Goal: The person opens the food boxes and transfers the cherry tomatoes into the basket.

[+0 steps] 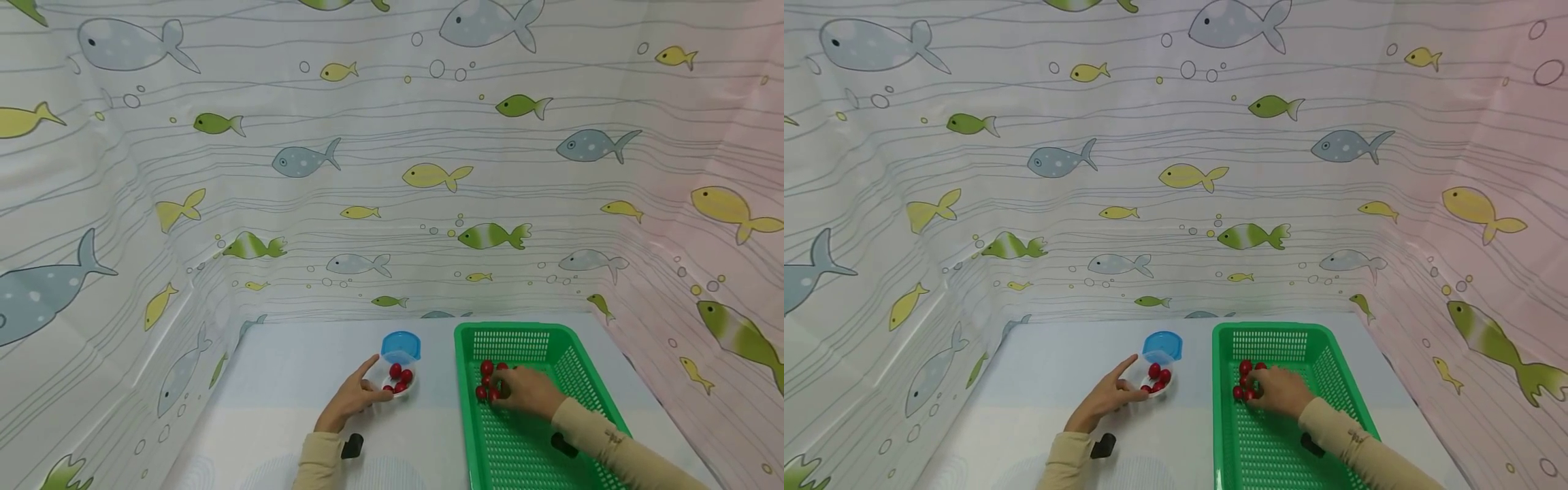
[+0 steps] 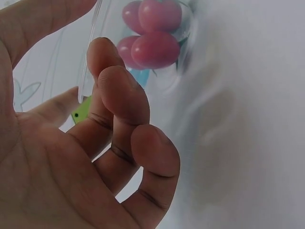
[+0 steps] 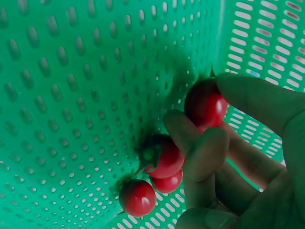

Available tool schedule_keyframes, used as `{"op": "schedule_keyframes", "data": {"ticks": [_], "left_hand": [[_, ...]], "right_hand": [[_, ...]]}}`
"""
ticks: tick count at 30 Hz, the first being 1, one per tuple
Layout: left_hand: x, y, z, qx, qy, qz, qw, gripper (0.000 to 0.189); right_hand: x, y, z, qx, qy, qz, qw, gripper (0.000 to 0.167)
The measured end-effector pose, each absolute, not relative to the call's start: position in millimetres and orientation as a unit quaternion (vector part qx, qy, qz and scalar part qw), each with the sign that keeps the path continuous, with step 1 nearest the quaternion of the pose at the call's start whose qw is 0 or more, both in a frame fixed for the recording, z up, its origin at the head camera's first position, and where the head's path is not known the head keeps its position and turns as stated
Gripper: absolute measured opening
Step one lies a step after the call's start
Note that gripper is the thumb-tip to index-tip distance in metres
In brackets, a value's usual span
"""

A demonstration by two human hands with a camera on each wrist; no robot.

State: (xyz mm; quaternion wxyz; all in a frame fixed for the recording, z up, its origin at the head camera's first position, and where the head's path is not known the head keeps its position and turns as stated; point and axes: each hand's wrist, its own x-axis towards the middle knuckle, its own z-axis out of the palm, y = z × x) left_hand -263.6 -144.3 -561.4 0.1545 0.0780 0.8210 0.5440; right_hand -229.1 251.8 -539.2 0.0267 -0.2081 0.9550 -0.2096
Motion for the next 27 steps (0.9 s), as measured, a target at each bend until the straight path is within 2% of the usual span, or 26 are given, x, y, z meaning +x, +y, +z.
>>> {"op": "schedule_keyframes", "data": {"ticks": [6,15,19,21,27], "left_hand": [[-262.2,-146.7,-563.6,0.08,0.821,0.546,0.15,0.095],[-262.1,-149.7,-565.5,0.088,0.818,0.551,0.14,0.09],[-262.6,-151.0,-568.9,0.091,0.815,0.556,0.134,0.088],[-262.2,-151.6,-570.2,0.089,0.813,0.56,0.132,0.087],[-261.3,-151.4,-570.6,0.095,0.808,0.567,0.13,0.085]], "right_hand": [[-228.2,248.5,-535.3,-0.209,0.956,-0.205,0.025,0.029],[-247.5,219.6,-492.9,-0.259,0.935,-0.233,-0.065,0.024],[-258.0,194.0,-479.1,-0.288,0.924,-0.236,-0.082,0.025],[-263.7,179.1,-476.0,-0.296,0.924,-0.232,-0.076,0.026],[-279.7,136.3,-473.0,-0.297,0.93,-0.217,-0.007,0.029]]}}
